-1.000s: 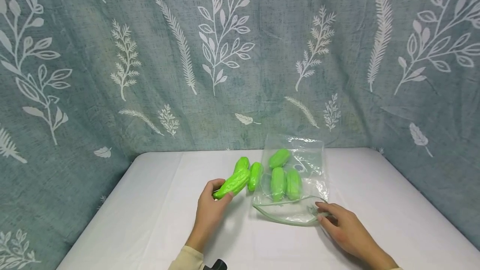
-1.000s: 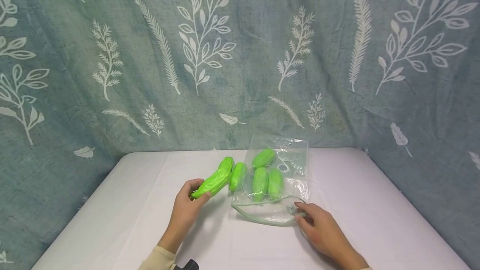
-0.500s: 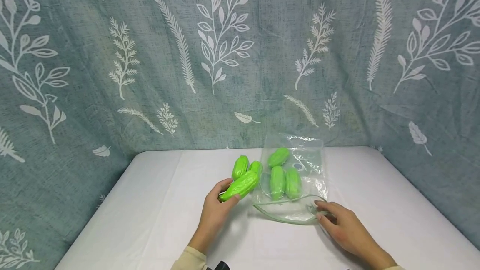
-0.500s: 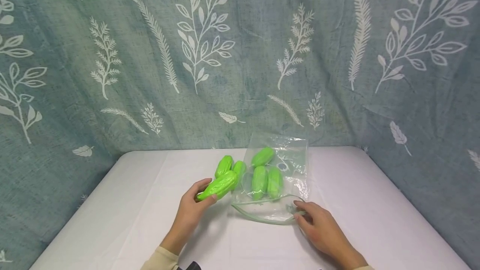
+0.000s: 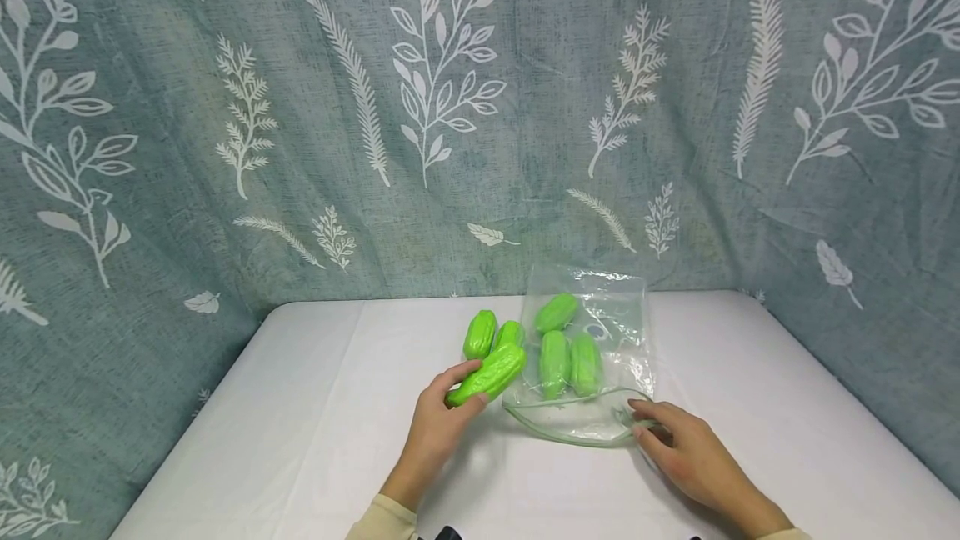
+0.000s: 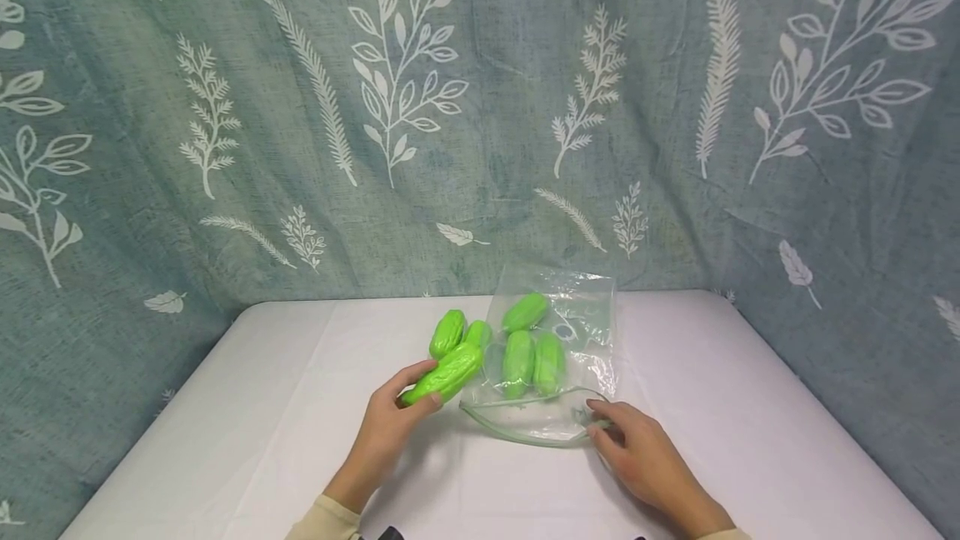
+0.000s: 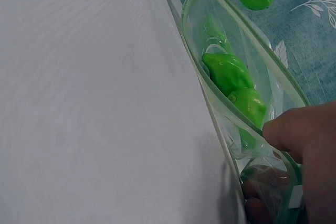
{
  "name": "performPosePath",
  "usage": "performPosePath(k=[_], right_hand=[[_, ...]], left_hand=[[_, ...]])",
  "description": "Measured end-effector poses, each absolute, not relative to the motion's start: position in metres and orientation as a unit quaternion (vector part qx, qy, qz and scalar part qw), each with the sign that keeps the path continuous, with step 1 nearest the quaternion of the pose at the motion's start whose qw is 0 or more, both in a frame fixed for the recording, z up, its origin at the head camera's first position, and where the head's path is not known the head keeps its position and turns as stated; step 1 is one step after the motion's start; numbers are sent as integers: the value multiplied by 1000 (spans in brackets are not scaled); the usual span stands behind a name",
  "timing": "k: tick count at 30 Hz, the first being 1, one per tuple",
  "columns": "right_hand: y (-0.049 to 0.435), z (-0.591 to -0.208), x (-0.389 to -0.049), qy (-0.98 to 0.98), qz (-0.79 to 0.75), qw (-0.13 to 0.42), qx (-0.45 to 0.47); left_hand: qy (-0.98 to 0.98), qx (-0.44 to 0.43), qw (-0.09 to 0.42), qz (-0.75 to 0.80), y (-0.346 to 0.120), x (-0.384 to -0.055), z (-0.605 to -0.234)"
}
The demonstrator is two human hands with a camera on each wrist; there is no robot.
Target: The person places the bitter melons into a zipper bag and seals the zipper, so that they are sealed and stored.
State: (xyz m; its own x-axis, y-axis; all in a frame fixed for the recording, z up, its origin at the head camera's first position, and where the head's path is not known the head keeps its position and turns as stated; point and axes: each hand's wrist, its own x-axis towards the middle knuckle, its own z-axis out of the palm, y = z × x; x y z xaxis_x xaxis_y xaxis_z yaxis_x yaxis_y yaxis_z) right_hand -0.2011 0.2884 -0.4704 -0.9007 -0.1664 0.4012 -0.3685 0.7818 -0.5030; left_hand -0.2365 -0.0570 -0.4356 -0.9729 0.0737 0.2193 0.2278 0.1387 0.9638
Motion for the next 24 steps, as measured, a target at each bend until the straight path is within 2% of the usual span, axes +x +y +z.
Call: performPosePath(k=[24], right_hand=[[289,-470,-201,-926,313,159,142]], left_hand=[[-669,-188,-68,-716,-60,-232,-435]])
